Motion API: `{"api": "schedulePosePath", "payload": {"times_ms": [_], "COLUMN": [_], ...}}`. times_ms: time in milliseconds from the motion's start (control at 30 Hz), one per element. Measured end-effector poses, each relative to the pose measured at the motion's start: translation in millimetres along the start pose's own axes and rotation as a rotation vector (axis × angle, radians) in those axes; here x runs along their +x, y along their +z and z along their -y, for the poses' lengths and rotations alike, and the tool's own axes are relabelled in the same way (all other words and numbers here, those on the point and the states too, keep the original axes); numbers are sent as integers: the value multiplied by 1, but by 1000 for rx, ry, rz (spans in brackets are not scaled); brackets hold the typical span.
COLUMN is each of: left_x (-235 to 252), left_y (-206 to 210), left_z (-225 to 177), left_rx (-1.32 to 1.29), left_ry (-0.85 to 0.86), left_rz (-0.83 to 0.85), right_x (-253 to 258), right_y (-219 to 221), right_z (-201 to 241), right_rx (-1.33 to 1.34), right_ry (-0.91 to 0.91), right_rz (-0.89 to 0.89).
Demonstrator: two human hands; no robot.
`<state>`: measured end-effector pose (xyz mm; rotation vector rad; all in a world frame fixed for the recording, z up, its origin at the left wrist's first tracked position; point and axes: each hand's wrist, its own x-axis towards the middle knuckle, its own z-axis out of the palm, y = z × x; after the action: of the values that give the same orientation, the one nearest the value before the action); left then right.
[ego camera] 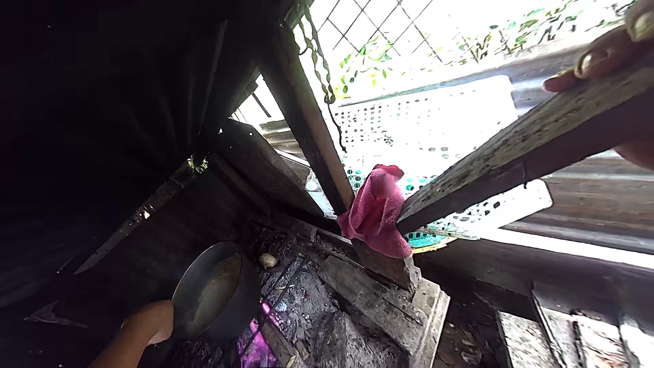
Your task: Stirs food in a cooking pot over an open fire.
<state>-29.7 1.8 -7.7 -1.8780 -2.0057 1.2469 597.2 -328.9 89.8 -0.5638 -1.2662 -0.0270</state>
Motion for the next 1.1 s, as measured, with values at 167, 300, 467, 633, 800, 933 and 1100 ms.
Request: {"api": "schedulePosePath", "payload": {"times_ms": [167,300,467,633,800,933,1100], "left_x": [-10,-14,-23,-44,-64,-64,-32], "left_y": [-2,43,105,96,44,-5,-35], "left_z": [13,34,47,55,79,93,71], "left_rx": [-300,-806,-1274,-1251,-1027,-815,-361], "left_ry": [51,85,136,72,-3,-58,-82], "left_rz": [260,288,270,190,134,63,-135], "right_x": [7,8,9,9,9,8,8], "right_y": [16,17,15,17,18,17,16], "right_z": [13,17,15,14,15,15,13], "right_rx": [-86,-108,-108,-94,-117,-133,-109], "right_ry": [-43,-24,-16,-23,-14,-9,-43], "right_rz": [-72,-46,-37,-58,-67,-74,-41]}}
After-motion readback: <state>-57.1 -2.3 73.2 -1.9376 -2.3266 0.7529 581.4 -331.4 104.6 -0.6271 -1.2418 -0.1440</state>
